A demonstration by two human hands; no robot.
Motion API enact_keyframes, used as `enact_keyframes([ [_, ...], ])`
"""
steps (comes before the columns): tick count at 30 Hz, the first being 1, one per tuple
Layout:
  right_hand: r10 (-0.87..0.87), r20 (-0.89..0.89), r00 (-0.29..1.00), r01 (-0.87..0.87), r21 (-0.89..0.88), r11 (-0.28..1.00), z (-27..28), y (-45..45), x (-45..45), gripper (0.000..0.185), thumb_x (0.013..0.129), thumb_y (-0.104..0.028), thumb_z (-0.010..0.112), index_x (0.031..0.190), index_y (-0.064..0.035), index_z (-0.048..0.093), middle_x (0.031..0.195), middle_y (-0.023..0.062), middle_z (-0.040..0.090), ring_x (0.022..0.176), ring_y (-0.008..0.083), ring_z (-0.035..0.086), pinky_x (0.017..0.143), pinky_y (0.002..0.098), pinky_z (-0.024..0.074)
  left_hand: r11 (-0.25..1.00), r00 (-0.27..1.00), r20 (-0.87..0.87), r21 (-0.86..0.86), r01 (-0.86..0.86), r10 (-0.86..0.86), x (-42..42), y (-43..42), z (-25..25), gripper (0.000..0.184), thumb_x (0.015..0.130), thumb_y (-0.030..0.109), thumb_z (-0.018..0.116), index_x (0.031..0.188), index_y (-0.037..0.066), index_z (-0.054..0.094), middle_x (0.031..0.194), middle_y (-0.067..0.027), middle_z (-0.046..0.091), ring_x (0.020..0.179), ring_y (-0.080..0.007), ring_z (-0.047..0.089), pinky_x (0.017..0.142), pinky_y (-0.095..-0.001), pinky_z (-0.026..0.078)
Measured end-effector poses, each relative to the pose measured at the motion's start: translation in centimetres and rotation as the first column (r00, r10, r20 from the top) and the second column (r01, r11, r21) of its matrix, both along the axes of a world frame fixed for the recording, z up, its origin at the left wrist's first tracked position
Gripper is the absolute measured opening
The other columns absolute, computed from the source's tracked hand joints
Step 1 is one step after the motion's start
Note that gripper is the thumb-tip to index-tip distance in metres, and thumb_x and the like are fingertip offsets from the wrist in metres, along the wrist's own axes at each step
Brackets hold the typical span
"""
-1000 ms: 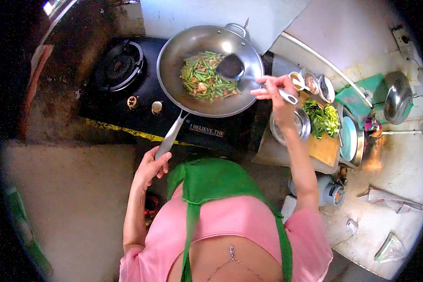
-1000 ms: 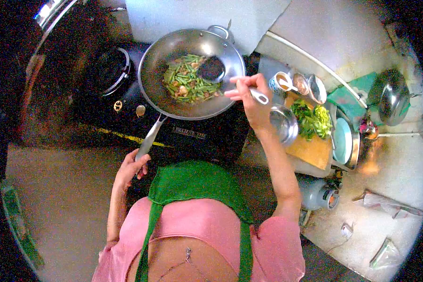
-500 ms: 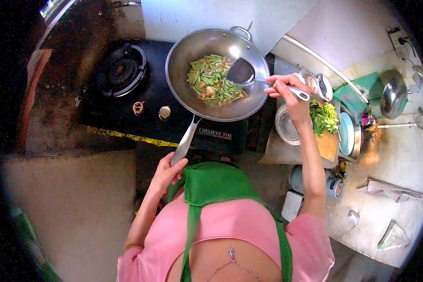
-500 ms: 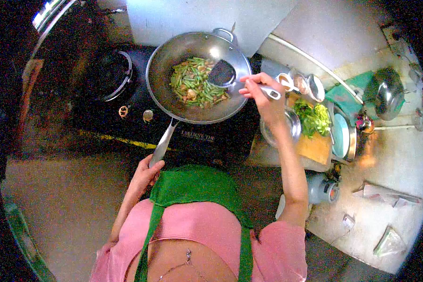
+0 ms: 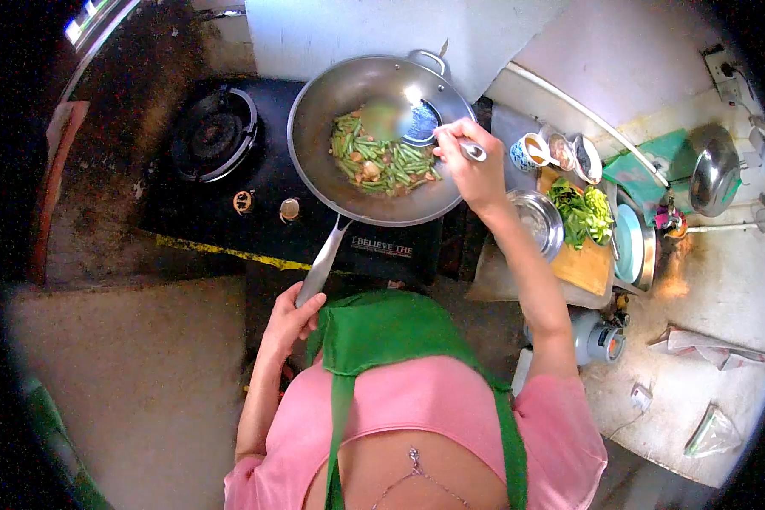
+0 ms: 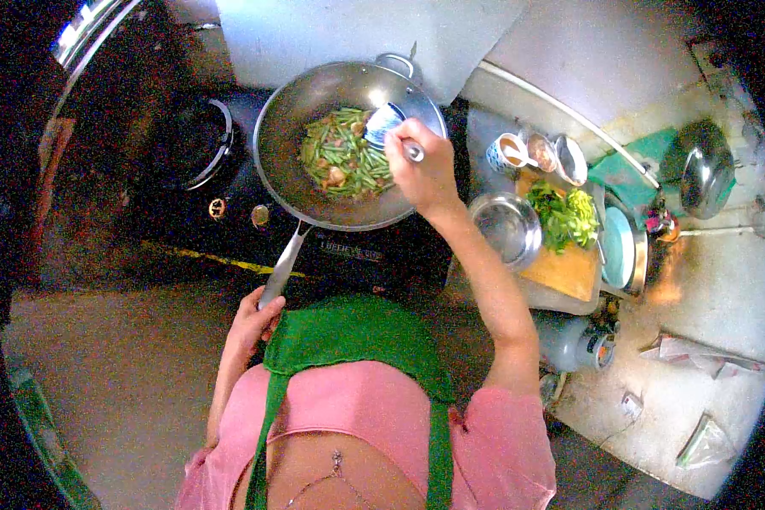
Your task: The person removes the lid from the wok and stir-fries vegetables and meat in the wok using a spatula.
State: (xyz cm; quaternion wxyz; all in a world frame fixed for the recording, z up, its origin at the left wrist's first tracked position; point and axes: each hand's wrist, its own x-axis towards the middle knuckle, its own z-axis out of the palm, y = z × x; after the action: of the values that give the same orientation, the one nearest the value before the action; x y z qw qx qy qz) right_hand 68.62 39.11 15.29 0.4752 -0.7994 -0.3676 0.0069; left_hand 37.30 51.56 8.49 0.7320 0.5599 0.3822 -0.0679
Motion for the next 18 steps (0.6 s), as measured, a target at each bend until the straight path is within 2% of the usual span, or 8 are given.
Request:
enact_keyframes([
  [3, -0.033, 0.041, 0.999, 0.033, -0.004, 0.999, -0.5, 1.1, 0.4, 0.013, 0.086, -0.01, 0.057, 0.081, 0.0017, 0.06, 0.079, 0.0081, 0.065, 0.067, 0.0129, 0.064, 0.059, 0.024, 0.0504, 1.0, 1.0, -0.02, 0.003, 0.007, -0.007, 0.1, 0.0, 0.4, 0.03, 0.083, 0.028, 0.064, 0.098, 0.005, 0.053, 0.055, 0.0029, 0.046, 0.043, -0.0043, 0.039, 0.037, -0.0199, 0.027],
  [5, -0.04, -0.1, 0.994, 0.049, 0.095, 0.994, -1.2, 1.1, 0.8, 0.014, 0.088, -0.01, 0.055, 0.081, 0.0018, 0.058, 0.084, 0.0102, 0.066, 0.069, 0.0155, 0.065, 0.061, 0.0258, 0.0527, 1.0, 1.0, -0.015, 0.011, -0.001, 0.001, 0.1, -0.1, 0.1, 0.03, 0.083, 0.028, 0.064, 0.098, 0.005, 0.053, 0.055, 0.0029, 0.046, 0.042, -0.0043, 0.039, 0.037, -0.0199, 0.027],
  [6, -0.04, -0.099, 0.994, 0.05, 0.097, 0.994, -1.0, 0.7, 0.8, 0.014, 0.088, -0.01, 0.055, 0.081, 0.0018, 0.058, 0.084, 0.0102, 0.066, 0.069, 0.0155, 0.065, 0.061, 0.0258, 0.0527, 1.0, 1.0, -0.01, 0.012, -0.016, 0.016, 0.1, -0.1, 0.0, 0.03, 0.083, 0.028, 0.064, 0.097, 0.005, 0.053, 0.055, 0.0028, 0.046, 0.042, -0.0042, 0.038, 0.036, -0.0199, 0.027],
  [8, 0.039, -0.404, 0.914, 0.116, 0.35, 0.93, -0.5, -1.2, 0.6, 0.015, 0.09, -0.011, 0.051, 0.084, 0.0018, 0.056, 0.09, 0.014, 0.065, 0.073, 0.0206, 0.067, 0.064, 0.0291, 0.0554, 1.0, 1.0, -0.004, 0.011, -0.018, 0.019, 0.0, -0.1, -0.1, 0.03, 0.083, 0.029, 0.065, 0.097, 0.005, 0.052, 0.055, 0.0028, 0.046, 0.042, -0.0042, 0.038, 0.036, -0.0196, 0.027],
  [10, 0.067, -0.435, 0.898, 0.125, 0.398, 0.909, -0.8, -2.8, 0.7, 0.015, 0.091, -0.011, 0.049, 0.086, 0.0025, 0.053, 0.095, 0.018, 0.064, 0.076, 0.0259, 0.067, 0.065, 0.0323, 0.0565, 1.0, 1.0, -0.002, 0.004, -0.023, 0.023, 0.0, -0.3, -0.1, 0.03, 0.083, 0.029, 0.065, 0.096, 0.005, 0.052, 0.055, 0.0027, 0.046, 0.042, -0.0041, 0.038, 0.036, -0.0193, 0.026],
  [13, 0.068, -0.457, 0.887, 0.15, 0.424, 0.893, -1.9, -3.7, 0.8, 0.015, 0.09, -0.011, 0.05, 0.087, 0.0031, 0.055, 0.094, 0.0173, 0.064, 0.073, 0.0241, 0.067, 0.062, 0.0304, 0.0563, 0.999, 0.999, -0.001, 0.002, -0.034, 0.034, 0.2, -0.3, 0.4, 0.03, 0.083, 0.03, 0.065, 0.096, 0.005, 0.053, 0.055, 0.0028, 0.046, 0.042, -0.004, 0.038, 0.036, -0.0188, 0.027],
  [15, 0.125, -0.407, 0.905, 0.086, 0.463, 0.882, -2.1, -3.7, 0.6, 0.015, 0.09, -0.011, 0.05, 0.087, 0.0034, 0.054, 0.096, 0.0181, 0.064, 0.075, 0.025, 0.067, 0.063, 0.0303, 0.0563, 1.0, 1.0, -0.016, 0.004, -0.019, 0.019, 0.2, -0.2, 0.5, 0.029, 0.083, 0.03, 0.064, 0.096, 0.005, 0.053, 0.055, 0.0027, 0.047, 0.042, -0.004, 0.039, 0.037, -0.0187, 0.027],
  [18, 0.117, -0.458, 0.881, 0.134, 0.48, 0.867, -1.6, -3.9, 0.4, 0.015, 0.091, -0.011, 0.049, 0.088, 0.0031, 0.052, 0.098, 0.0193, 0.063, 0.077, 0.0267, 0.067, 0.064, 0.031, 0.0566, 1.0, 1.0, -0.019, 0.013, -0.023, 0.024, 0.0, -0.1, -0.2, 0.03, 0.083, 0.029, 0.065, 0.097, 0.006, 0.053, 0.055, 0.0029, 0.048, 0.042, -0.003, 0.04, 0.036, -0.0181, 0.027],
])
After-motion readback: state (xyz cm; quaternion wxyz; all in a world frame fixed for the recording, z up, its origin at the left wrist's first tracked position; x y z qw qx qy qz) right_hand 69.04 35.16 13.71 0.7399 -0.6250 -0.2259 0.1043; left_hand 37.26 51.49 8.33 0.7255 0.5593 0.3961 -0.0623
